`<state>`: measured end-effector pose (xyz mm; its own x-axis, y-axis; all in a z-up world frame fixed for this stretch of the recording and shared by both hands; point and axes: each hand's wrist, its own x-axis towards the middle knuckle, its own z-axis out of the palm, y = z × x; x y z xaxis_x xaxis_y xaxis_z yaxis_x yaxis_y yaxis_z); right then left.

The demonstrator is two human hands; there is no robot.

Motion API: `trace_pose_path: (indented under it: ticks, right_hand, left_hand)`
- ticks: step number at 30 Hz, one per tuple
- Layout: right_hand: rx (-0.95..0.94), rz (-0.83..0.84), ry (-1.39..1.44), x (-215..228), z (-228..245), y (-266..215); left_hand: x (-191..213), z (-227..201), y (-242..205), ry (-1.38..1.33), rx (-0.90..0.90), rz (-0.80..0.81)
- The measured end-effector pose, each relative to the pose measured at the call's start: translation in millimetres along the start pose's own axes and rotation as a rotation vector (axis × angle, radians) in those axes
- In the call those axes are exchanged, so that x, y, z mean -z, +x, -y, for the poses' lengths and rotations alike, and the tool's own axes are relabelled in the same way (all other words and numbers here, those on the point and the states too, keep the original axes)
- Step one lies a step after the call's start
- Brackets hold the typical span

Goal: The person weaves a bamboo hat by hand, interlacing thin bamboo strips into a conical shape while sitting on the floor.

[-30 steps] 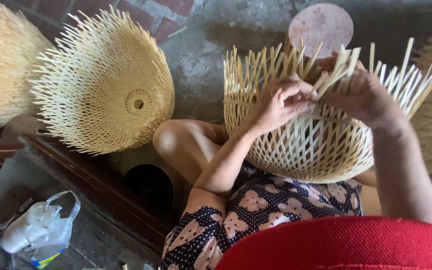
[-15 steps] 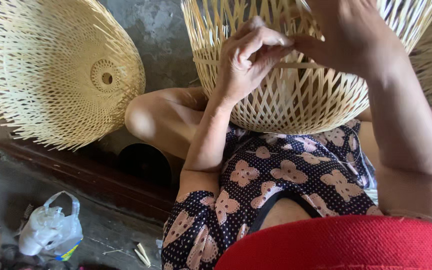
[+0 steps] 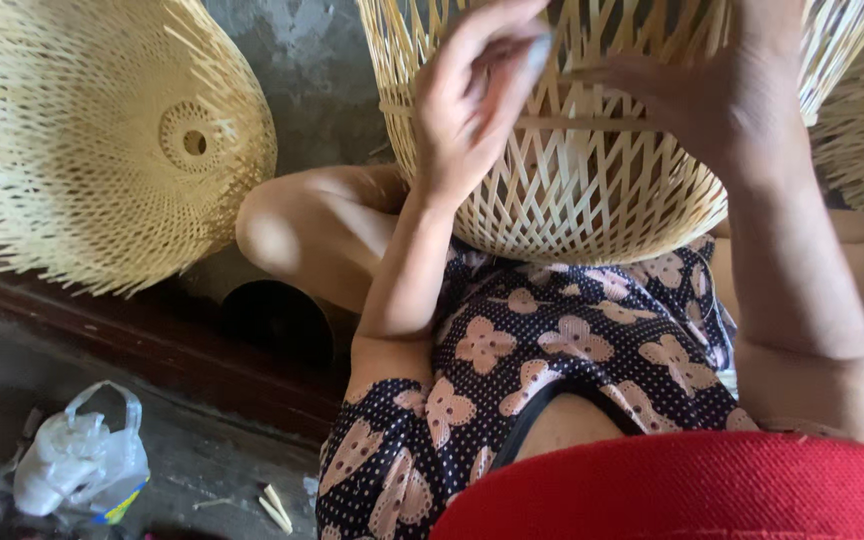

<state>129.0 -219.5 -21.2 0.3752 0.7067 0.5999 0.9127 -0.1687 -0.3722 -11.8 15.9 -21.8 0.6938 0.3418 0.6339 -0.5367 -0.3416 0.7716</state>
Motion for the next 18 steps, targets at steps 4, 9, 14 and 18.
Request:
trace_pose_path:
  ticks: [4, 9, 14, 18]
  right_hand:
    - [-0.408, -0.333, 0.185, 17, -47, -94]
    - [-0.902, -0.533, 0.375, 8, -84, -152]
    - [-1.025, -0.467, 0.505, -24, -64, -155]
    - [-1.188, -0.558, 0.826, -25, -48, -155]
  left_hand:
    - [69, 25, -18, 0.307, 0.125, -0.336]
    - [126, 109, -30, 0.342, 0.802, -0.325]
    - [103, 125, -35, 0.171, 0.937, -0.347]
    - [94, 72, -53, 0.158, 0.907, -0.383]
